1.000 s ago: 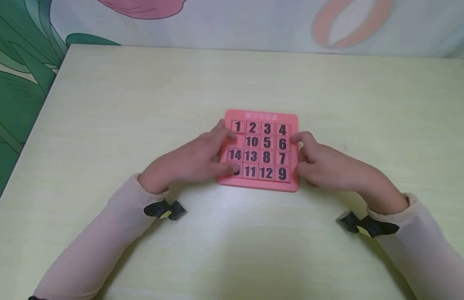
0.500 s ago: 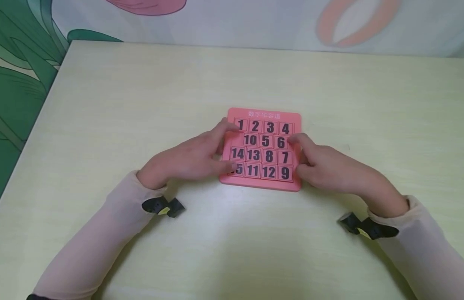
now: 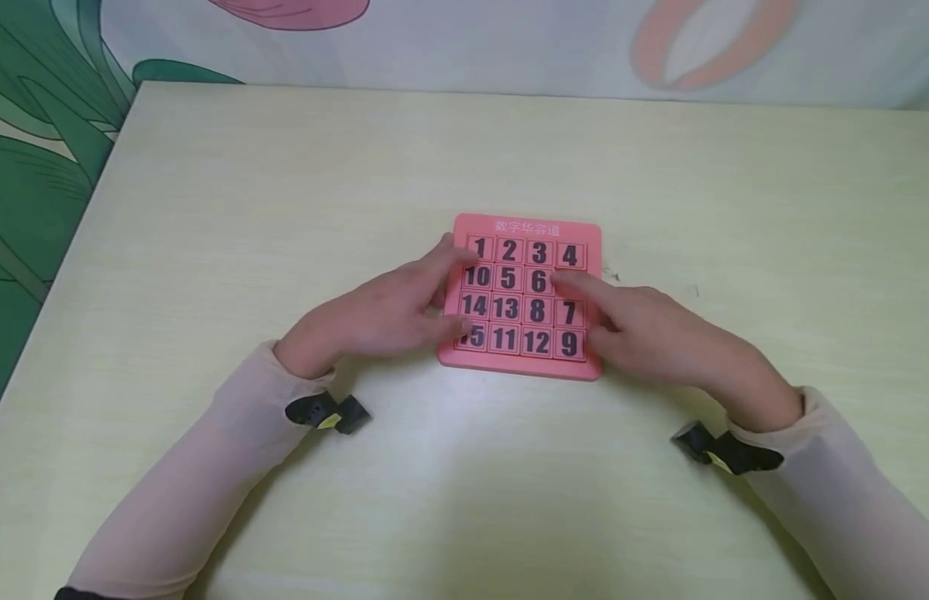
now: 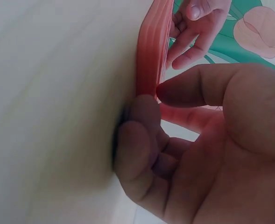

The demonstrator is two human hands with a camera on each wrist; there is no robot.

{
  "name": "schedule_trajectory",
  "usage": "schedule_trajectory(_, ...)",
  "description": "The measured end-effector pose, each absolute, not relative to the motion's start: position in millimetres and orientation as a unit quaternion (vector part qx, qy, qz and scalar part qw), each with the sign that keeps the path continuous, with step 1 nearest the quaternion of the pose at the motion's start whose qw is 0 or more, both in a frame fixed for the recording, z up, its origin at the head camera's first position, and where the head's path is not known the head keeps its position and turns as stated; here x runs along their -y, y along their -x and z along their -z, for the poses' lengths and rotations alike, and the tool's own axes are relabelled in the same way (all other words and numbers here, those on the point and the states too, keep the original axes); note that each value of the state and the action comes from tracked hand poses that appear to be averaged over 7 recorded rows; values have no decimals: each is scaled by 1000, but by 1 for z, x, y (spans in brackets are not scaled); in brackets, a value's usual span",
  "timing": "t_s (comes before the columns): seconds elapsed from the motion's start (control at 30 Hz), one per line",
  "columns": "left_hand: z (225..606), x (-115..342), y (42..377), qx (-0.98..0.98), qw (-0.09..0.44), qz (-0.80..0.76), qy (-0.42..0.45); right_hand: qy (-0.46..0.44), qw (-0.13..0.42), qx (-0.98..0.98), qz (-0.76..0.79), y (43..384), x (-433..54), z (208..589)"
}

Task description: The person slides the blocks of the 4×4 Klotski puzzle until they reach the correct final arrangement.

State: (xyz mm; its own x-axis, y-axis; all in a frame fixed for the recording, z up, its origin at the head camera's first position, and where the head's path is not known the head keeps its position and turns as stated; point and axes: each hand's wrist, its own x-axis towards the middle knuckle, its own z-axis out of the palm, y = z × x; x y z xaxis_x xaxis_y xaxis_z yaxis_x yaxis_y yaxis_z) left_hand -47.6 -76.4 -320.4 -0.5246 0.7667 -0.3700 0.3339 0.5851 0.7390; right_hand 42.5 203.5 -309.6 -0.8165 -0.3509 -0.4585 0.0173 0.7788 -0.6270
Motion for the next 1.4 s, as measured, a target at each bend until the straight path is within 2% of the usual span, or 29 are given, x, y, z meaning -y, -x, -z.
schedule_trajectory(0.33,321,75,46,-825,348,-293,-335,89,325,-874,350,-44,-211,305)
schedule_trajectory(0.47,319,76,45,-826,351,-293,-330,96,319,-880,338,-45,-208,306)
schedule_trajectory(0.7,319,79,46,-827,349,-288,-334,72,262,-916,297,-40,-200,311)
schedule_trajectory(1.0,318,81,49,-813,361,-300,-344,71,288,-900,321,-39,-206,310)
schedule_trajectory(1.4,322,68,38,-860,312,-239,-325,74,293,-896,325,-40,-204,308)
